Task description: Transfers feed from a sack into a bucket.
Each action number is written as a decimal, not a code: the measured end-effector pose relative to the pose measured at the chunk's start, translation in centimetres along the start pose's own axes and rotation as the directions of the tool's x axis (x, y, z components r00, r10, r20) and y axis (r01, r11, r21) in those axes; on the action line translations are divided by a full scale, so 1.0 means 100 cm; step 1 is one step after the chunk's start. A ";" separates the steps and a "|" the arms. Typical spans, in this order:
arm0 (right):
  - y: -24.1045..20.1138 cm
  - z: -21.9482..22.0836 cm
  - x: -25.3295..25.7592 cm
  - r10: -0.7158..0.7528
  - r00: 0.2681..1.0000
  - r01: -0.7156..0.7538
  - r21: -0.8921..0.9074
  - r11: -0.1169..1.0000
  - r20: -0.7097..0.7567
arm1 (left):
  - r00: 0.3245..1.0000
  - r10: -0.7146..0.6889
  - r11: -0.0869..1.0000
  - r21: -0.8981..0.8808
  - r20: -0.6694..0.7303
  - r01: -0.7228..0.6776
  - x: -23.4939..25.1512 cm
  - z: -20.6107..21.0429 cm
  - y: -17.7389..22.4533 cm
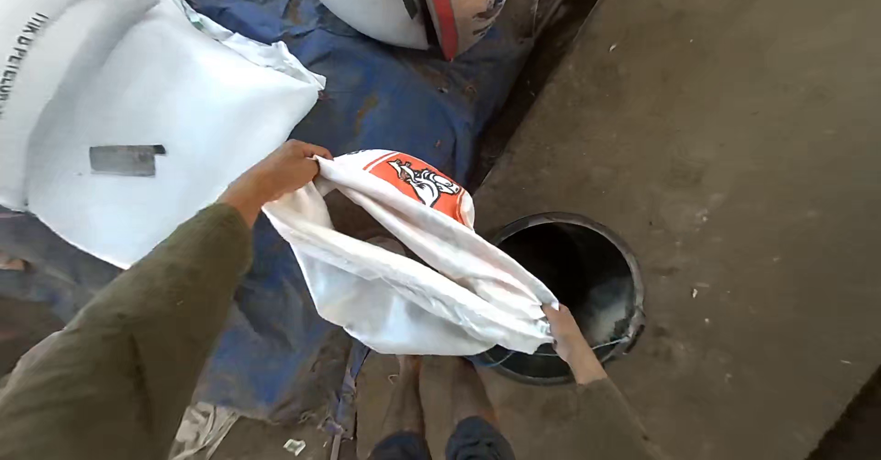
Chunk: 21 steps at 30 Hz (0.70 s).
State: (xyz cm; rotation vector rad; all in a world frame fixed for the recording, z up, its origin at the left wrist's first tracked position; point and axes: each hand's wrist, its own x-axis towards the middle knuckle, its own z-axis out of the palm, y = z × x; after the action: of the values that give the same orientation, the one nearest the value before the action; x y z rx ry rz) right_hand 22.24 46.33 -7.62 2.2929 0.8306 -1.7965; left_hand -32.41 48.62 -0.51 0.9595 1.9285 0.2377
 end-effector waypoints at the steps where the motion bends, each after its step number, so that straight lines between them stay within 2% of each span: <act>1: 0.006 0.007 0.012 -0.030 0.999 0.027 -0.092 0.995 -0.031 | 0.987 -0.150 0.984 -0.088 0.050 0.154 0.005 0.002 0.000; 3: -0.001 0.012 0.017 -0.154 0.986 0.133 -0.248 0.960 -0.066 | 0.942 -0.322 0.929 -0.164 0.091 0.333 0.020 0.009 -0.005; 5: -0.022 -0.001 0.000 -0.357 0.926 0.294 -0.365 0.884 -0.119 | 0.913 -0.393 0.899 -0.166 0.107 0.406 0.028 0.015 -0.001; 6: -0.036 -0.008 -0.016 -0.504 0.848 0.400 -0.426 0.812 -0.165 | 0.910 -0.400 0.895 -0.169 0.109 0.413 0.027 0.016 0.004; 8: -0.064 0.003 -0.050 -0.792 0.577 0.603 -0.550 0.577 -0.199 | 0.910 -0.398 0.897 -0.159 0.119 0.413 0.030 0.017 0.009; 9: -0.080 0.020 -0.066 -0.886 0.446 0.689 -0.583 0.431 -0.129 | 0.909 -0.392 0.900 -0.145 0.142 0.411 0.033 0.018 0.010; 10: -0.095 0.046 -0.078 -0.936 0.352 0.749 -0.592 0.298 -0.026 | 0.908 -0.385 0.903 -0.135 0.166 0.407 0.036 0.019 0.009; 12: -0.115 0.113 -0.079 -0.959 0.239 0.775 -0.625 0.092 0.155 | 0.904 -0.379 0.903 -0.137 0.197 0.408 0.046 0.024 0.002; 13: -0.119 0.146 -0.068 -0.945 0.223 0.751 -0.660 0.010 0.240 | 0.899 -0.384 0.895 -0.153 0.210 0.419 0.048 0.025 -0.001; 14: -0.125 0.172 -0.055 -0.909 0.272 0.726 -0.688 -0.022 0.315 | 0.892 -0.394 0.882 -0.181 0.221 0.434 0.047 0.024 -0.003; 15: -0.135 0.192 -0.044 -0.839 0.389 0.709 -0.705 0.010 0.380 | 0.888 -0.400 0.871 -0.208 0.227 0.445 0.043 0.021 -0.002; 16: -0.150 0.204 -0.035 -0.720 0.544 0.694 -0.714 0.098 0.430 | 0.904 -0.371 0.885 -0.213 0.214 0.413 0.038 0.018 -0.001; 17: -0.168 0.210 -0.026 -0.596 0.649 0.690 -0.695 0.200 0.473 | 0.944 -0.294 0.932 -0.173 0.151 0.318 0.033 0.015 -0.001; 18: -0.180 0.211 -0.018 -0.511 0.686 0.708 -0.635 0.309 0.517 | 0.987 -0.153 0.985 -0.072 0.039 0.155 0.023 0.015 -0.003; 19: -0.187 0.209 -0.010 -0.480 0.676 0.736 -0.539 0.409 0.560 | 0.995 0.059 0.996 0.072 -0.076 -0.054 0.008 0.018 -0.006; 20: -0.193 0.204 -0.005 -0.475 0.649 0.757 -0.441 0.483 0.594 | 0.938 0.288 0.944 0.220 -0.195 -0.245 -0.012 0.024 -0.008; 21: -0.197 0.198 -0.003 -0.452 0.646 0.745 -0.380 0.548 0.615 | 0.822 0.476 0.865 0.337 -0.314 -0.372 -0.037 0.035 -0.008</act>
State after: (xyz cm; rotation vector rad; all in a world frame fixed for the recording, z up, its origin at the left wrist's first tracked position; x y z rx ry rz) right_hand -4.44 54.76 -8.42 1.1288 1.9466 -1.7562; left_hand -29.05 44.74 -0.41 1.6327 2.1102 0.4721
